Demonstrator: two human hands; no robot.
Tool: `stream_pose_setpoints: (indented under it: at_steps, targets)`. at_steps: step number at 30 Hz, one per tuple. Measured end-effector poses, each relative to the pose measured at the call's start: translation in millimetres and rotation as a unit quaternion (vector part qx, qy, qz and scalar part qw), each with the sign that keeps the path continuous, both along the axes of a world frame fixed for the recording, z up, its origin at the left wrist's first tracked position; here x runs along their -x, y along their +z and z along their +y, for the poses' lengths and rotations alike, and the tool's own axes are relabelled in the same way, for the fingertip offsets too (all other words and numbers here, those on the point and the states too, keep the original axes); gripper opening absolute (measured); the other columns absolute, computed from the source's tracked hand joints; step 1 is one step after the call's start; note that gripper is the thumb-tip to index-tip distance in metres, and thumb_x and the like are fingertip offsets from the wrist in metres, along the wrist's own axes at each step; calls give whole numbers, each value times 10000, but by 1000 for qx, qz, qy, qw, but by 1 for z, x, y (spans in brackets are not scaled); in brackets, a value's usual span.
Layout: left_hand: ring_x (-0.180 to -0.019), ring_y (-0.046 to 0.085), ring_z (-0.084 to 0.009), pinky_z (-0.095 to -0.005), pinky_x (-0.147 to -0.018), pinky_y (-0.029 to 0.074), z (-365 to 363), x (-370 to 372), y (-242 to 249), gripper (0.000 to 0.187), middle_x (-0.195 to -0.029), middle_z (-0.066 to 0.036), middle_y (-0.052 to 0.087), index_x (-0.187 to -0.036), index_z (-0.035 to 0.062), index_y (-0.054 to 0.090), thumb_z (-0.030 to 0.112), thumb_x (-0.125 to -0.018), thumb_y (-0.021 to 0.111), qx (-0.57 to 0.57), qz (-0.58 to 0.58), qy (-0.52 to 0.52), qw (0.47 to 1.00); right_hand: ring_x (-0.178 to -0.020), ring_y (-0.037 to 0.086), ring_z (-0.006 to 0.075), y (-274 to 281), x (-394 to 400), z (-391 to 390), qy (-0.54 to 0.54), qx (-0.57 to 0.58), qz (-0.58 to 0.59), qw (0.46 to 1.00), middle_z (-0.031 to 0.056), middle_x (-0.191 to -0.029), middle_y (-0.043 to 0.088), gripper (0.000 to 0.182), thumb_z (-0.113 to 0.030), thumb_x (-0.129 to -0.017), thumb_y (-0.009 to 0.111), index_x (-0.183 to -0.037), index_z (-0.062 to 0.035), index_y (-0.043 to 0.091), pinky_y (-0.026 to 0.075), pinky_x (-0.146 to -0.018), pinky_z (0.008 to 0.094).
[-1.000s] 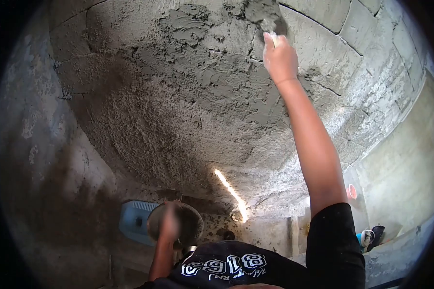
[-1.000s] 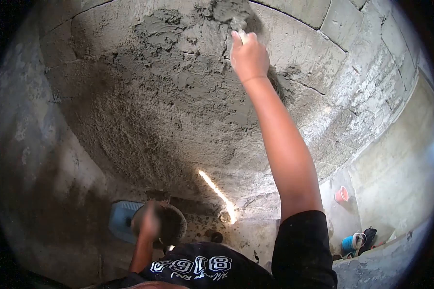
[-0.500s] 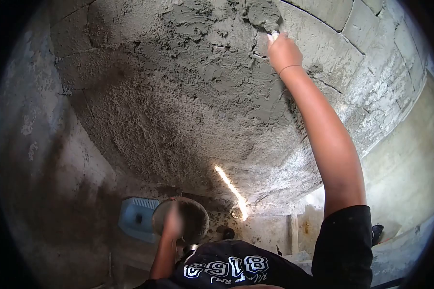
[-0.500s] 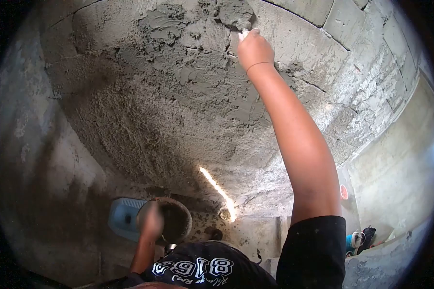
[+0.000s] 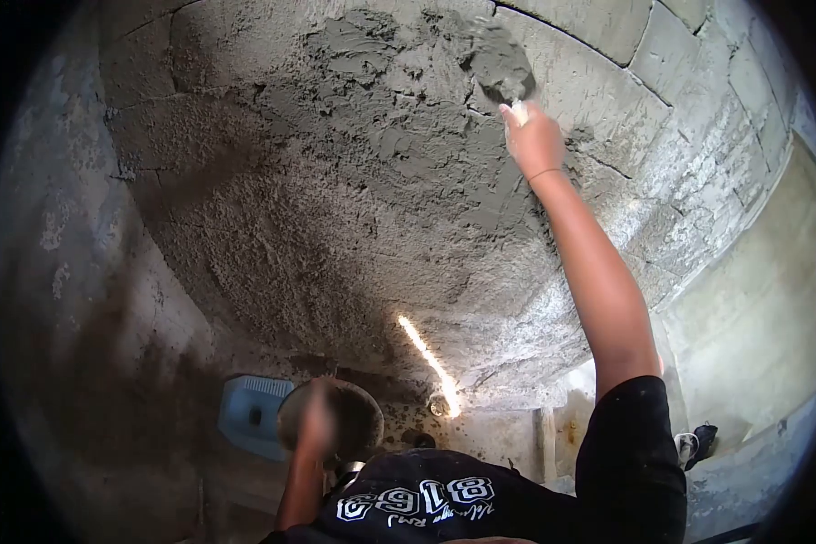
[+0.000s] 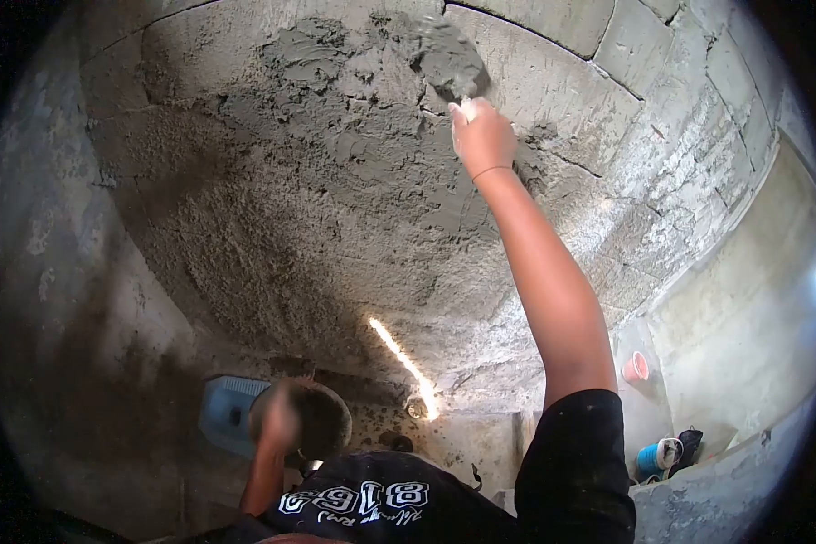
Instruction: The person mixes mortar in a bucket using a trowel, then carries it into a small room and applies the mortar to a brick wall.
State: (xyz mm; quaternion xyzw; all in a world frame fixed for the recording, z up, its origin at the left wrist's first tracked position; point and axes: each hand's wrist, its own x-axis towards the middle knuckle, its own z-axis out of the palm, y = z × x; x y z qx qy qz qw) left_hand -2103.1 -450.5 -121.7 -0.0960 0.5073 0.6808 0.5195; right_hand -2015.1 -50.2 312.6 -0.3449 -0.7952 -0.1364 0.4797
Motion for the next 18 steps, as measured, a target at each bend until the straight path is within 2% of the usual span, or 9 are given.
stream_pose_setpoints:
  at_steps: [4,6,7,9,10,13,14,17,18]
  targets:
    - [-368,213,-81,-251,-363,139,-1,10,-1,523,-506,67,217,-639,208,355,626,-899,530,-4,12,-10,1000,-611,635,321,-29,-11,0,158,154,63,973,175,-694,643,351,-364,-932,592,-838,-27,605,507,-561,422]
    - [-366,211,-84,-251,-364,137,2,16,14,531,-506,65,211,-634,208,353,636,-891,534,-2,11,3,1000,-525,565,191,-42,-26,-33,261,400,152,866,65,-604,562,342,-353,-952,579,-807,-43,563,465,-482,344]
    - [-363,213,-87,-252,-362,141,4,19,22,535,-504,64,214,-636,207,353,644,-885,535,-5,9,8,1000,-510,446,80,-46,-36,-59,288,466,158,822,-27,-613,459,278,-345,-980,533,-886,-84,534,364,-448,236]
    - [-358,224,-91,-254,-356,156,5,24,37,535,-495,62,233,-653,204,367,662,-874,532,-17,2,10,1000,-508,513,103,-63,-56,-85,330,582,172,723,4,-653,530,298,-329,-973,538,-859,-54,554,416,-430,288]
    - [-355,233,-92,-256,-353,167,5,26,44,531,-490,62,249,-669,202,379,671,-870,528,-27,-5,7,1000,-508,513,103,-82,-66,-96,325,599,163,713,4,-653,530,298,-329,-973,538,-859,-54,554,416,-430,288]
    - [-356,232,-85,-254,-354,167,6,29,79,553,-478,69,261,-630,204,360,676,-871,518,-60,-14,15,998,-512,503,93,-144,-85,-130,393,688,127,597,10,-683,539,276,-301,-976,517,-923,-37,576,421,-462,278]
    - [-362,230,-80,-250,-357,167,5,27,92,548,-485,72,261,-638,199,367,671,-875,512,-67,-10,22,997,-528,526,124,-171,-90,-139,366,663,52,651,37,-691,559,272,-290,-969,520,-950,-27,586,443,-500,296]
    - [-380,225,-68,-238,-368,166,9,29,129,536,-505,78,261,-663,182,387,656,-890,493,-89,16,44,995,-690,626,356,-234,-98,-165,331,464,-135,810,191,-824,651,268,-264,-918,583,-1011,-14,611,500,-666,424]
    - [-386,223,-64,-234,-372,166,9,28,140,532,-512,81,261,-672,177,394,651,-895,487,-95,24,53,994,-759,631,416,-251,-100,-172,329,418,-172,829,221,-870,658,269,-257,-901,606,-1019,-15,618,504,-702,462]
